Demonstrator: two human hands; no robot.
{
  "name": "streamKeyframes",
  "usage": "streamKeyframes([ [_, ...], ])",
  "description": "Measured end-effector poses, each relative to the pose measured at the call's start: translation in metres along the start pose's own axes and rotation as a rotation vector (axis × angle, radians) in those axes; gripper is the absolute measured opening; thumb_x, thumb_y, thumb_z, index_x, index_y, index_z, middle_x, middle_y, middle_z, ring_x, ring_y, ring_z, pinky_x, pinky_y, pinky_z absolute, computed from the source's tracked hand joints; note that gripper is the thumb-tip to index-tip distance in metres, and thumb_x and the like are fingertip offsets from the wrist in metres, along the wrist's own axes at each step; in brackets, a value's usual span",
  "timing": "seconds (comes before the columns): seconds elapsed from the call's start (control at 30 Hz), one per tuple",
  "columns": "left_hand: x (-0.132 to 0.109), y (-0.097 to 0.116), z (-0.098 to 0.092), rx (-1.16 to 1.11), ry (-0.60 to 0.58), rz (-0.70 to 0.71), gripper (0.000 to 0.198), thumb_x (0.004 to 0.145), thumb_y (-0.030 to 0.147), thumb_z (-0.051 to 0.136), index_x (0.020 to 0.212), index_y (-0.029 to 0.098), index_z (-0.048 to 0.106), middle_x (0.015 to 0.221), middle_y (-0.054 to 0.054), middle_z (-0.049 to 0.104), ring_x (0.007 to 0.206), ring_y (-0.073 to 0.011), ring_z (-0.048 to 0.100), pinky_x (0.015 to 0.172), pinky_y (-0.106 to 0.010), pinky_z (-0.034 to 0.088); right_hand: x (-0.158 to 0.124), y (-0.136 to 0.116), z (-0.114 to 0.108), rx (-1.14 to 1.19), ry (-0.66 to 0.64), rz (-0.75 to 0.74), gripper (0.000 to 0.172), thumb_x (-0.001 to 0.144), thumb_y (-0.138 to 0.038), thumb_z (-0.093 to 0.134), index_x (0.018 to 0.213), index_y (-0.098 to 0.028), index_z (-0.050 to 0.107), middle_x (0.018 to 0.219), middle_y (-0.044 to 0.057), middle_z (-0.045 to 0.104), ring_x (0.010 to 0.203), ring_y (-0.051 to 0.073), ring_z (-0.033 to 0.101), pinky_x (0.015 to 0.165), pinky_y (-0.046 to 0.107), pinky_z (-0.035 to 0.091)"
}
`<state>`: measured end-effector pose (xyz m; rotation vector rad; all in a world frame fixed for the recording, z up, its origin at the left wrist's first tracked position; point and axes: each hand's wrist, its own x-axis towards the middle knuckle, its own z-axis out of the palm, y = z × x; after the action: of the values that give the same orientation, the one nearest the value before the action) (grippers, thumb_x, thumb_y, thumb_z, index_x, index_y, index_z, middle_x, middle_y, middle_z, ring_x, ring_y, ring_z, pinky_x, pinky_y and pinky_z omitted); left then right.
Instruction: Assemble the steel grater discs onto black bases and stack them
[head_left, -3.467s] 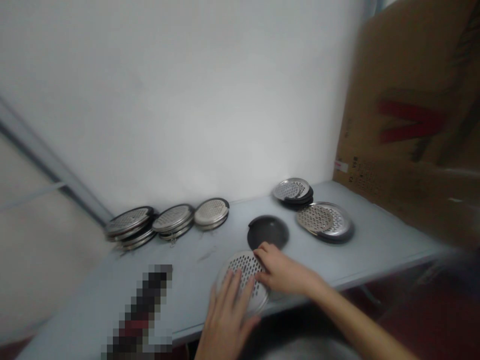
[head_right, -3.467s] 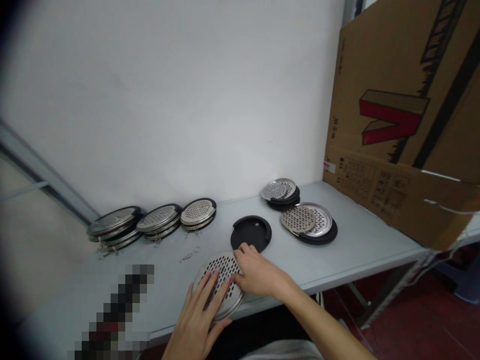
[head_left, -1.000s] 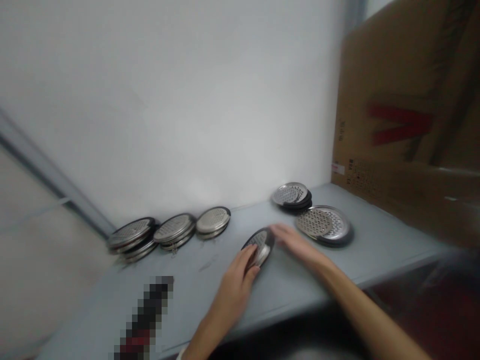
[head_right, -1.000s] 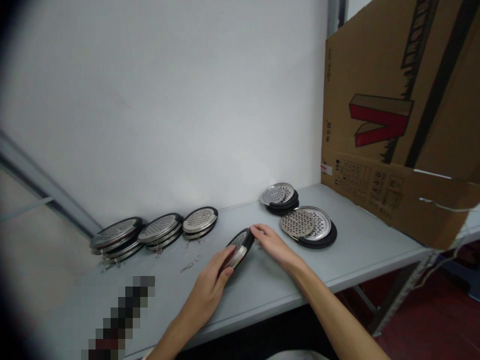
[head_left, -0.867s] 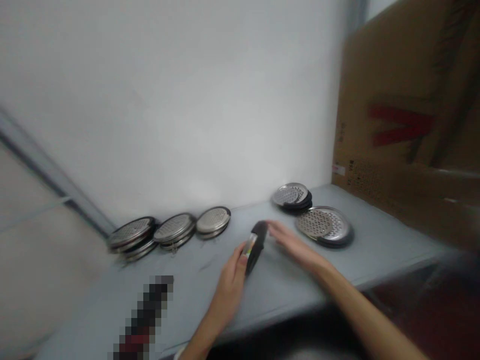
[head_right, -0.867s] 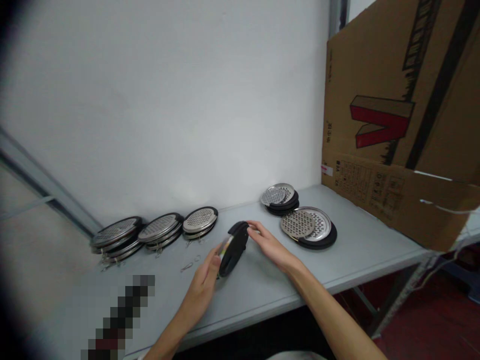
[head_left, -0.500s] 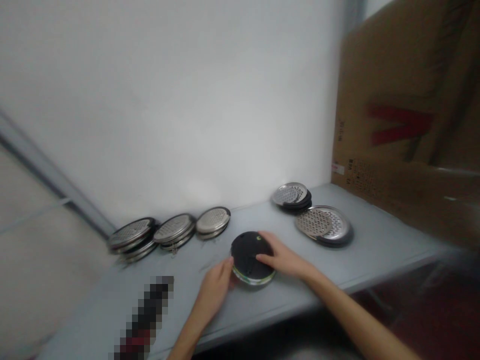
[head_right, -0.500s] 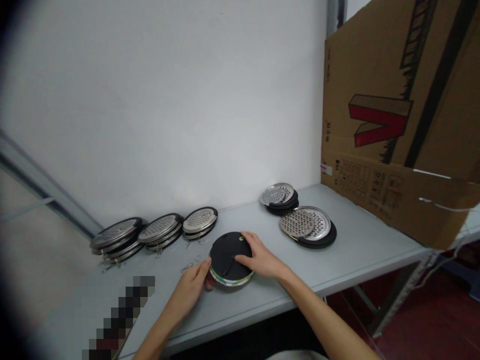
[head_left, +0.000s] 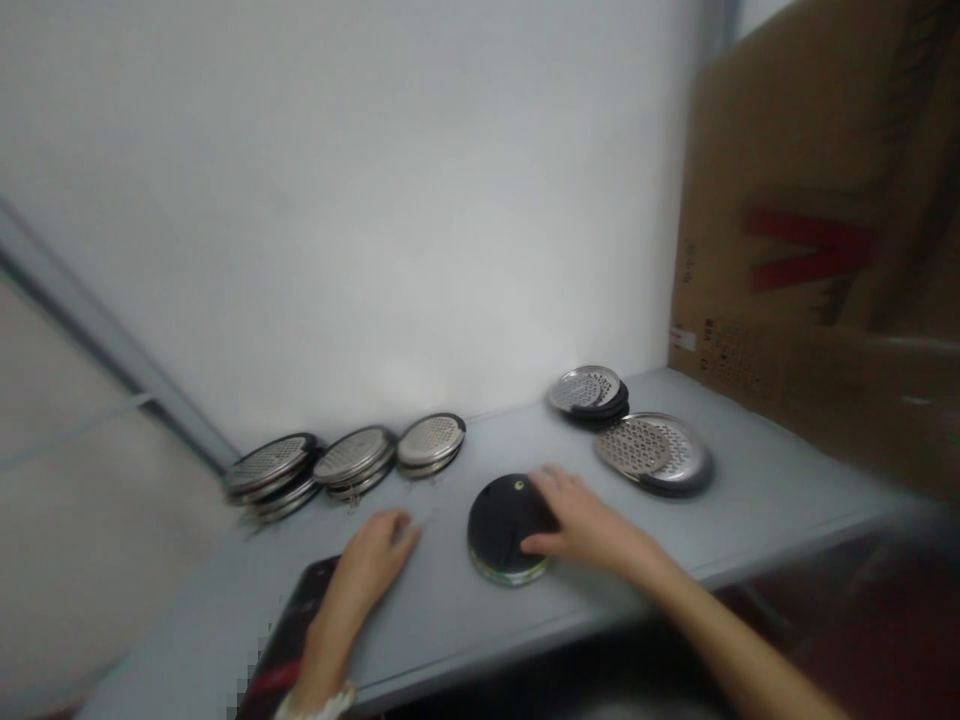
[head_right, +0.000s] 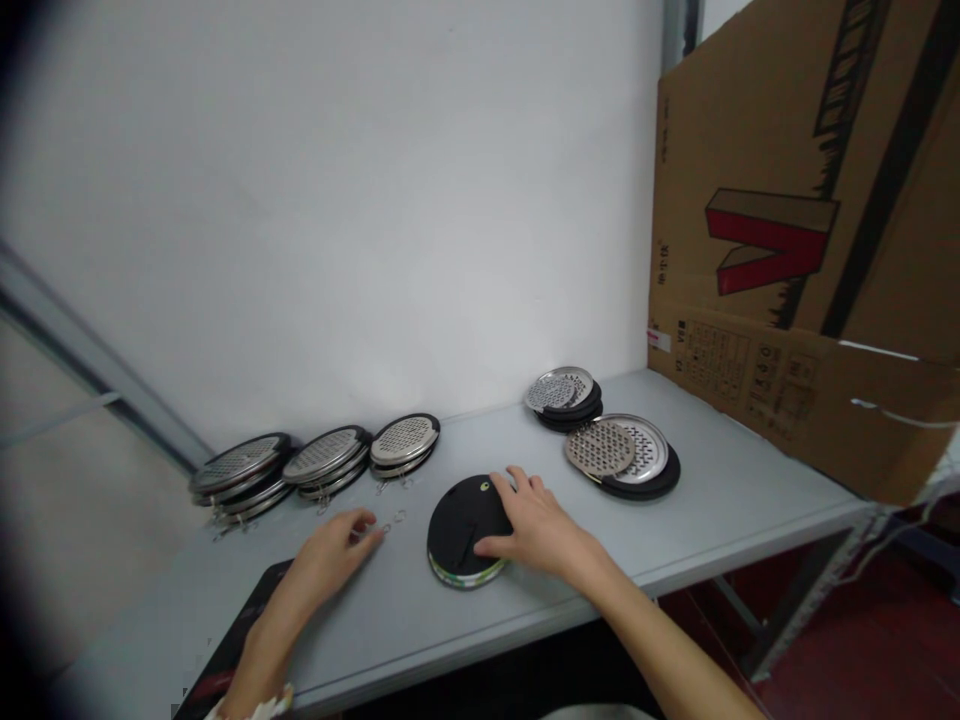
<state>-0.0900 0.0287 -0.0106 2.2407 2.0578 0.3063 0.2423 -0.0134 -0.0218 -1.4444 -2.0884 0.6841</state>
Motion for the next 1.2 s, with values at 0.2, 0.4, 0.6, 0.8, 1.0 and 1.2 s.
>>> streamKeyframes([
  [0.2,0.008,-0.001,0.010,-0.031,-0.063,-0.010,0.020,0.084,0.031,0.060,0.093,0.017,0.069,0.101,-0.012,0.074,0.099,-0.0279,0.067,0.087,-0.033,0.045,-0.002,0.002,-0.002,0.055,-0.158,-0.067,0.110,0.061,-0.042,0.090,0.155,-0.015,0.040,0.163,0.020,0.030,0.149,0.037,0.029,0.122,0.047,0.027],
  [0.4,0.010,0.003,0.014,-0.108,-0.126,-0.019,0.014,0.085,0.029,0.059,0.084,0.018,0.067,0.086,-0.008,0.074,0.085,-0.0253,0.067,0.073,-0.030,0.042,0.008,0.019,-0.007,0.119,-0.137,-0.091,0.089,0.070,-0.023,0.079,0.152,-0.014,0.044,0.160,0.018,0.035,0.145,0.030,0.038,0.121,0.040,0.030],
  [0.6,0.007,0.009,0.014,-0.227,-0.166,0.035,0.012,0.081,0.029,0.059,0.081,0.019,0.065,0.080,-0.004,0.073,0.079,-0.0228,0.067,0.069,-0.028,0.043,0.004,0.016,-0.014,0.095,-0.087,-0.111,0.079,0.075,-0.018,0.074,0.149,-0.014,0.047,0.154,0.018,0.042,0.142,0.030,0.041,0.120,0.041,0.031],
  [0.8,-0.003,0.048,0.003,-0.498,-0.042,0.149,0.025,0.081,0.032,0.056,0.101,0.019,0.064,0.077,-0.001,0.067,0.075,-0.0210,0.064,0.071,-0.030,0.047,0.005,0.008,-0.003,0.053,-0.039,-0.130,0.088,0.068,-0.032,0.086,0.147,-0.016,0.051,0.155,0.018,0.041,0.146,0.035,0.034,0.121,0.047,0.028],
  [1.0,-0.025,0.110,-0.004,-0.957,-0.175,0.196,0.022,0.079,0.035,0.063,0.093,0.018,0.063,0.081,-0.004,0.070,0.075,-0.0194,0.067,0.071,-0.029,0.053,0.002,-0.024,0.014,0.203,0.050,-0.286,0.051,0.081,-0.030,0.079,0.129,-0.022,0.063,0.132,0.011,0.064,0.125,0.027,0.057,0.107,0.038,0.044],
  [1.2,-0.031,0.130,-0.006,-1.031,-0.126,0.207,0.017,0.080,0.035,0.067,0.083,0.019,0.061,0.077,-0.003,0.072,0.075,-0.0205,0.071,0.071,-0.030,0.056,0.003,-0.037,0.013,0.241,0.080,-0.285,0.018,0.099,-0.020,0.054,0.103,-0.018,0.072,0.095,0.006,0.077,0.084,0.020,0.071,0.074,0.026,0.047],
])
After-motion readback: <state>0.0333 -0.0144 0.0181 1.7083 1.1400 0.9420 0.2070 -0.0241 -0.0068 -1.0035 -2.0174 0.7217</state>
